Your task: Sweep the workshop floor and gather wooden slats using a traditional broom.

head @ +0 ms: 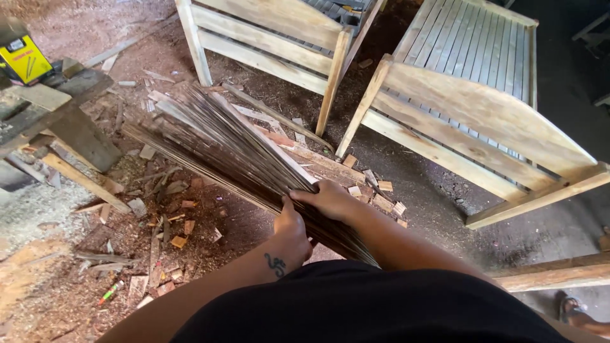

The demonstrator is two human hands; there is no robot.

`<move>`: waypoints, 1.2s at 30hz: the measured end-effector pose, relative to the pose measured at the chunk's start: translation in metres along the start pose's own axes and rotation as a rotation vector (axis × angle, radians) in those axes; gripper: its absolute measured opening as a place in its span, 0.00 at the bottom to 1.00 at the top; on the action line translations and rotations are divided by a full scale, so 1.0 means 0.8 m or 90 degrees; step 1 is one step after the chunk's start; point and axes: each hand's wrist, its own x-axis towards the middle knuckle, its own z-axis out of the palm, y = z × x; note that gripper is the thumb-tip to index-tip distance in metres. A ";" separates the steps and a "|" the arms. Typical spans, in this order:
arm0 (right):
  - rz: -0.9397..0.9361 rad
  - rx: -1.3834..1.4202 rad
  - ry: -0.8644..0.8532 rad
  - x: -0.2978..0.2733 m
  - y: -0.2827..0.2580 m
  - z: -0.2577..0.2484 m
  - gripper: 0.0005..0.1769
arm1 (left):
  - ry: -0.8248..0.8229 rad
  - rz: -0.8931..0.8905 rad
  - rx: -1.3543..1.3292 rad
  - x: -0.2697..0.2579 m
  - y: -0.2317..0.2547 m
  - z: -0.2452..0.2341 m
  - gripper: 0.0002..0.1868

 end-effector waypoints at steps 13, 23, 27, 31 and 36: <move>0.026 -0.065 0.045 0.046 0.051 0.029 0.48 | -0.084 0.014 -0.081 0.055 -0.012 0.011 0.36; 0.024 -0.035 -0.035 0.039 0.041 0.028 0.47 | -0.026 -0.034 -0.025 0.050 -0.003 0.007 0.40; 0.032 -0.026 -0.026 0.036 0.033 0.027 0.45 | 0.011 -0.051 0.009 0.019 0.006 0.008 0.38; 0.027 -0.029 -0.024 0.041 0.035 0.027 0.46 | 0.005 -0.061 -0.010 0.031 0.006 0.010 0.39; 0.032 -0.038 -0.092 0.056 0.048 0.033 0.50 | 0.001 -0.083 -0.033 0.063 0.000 0.010 0.40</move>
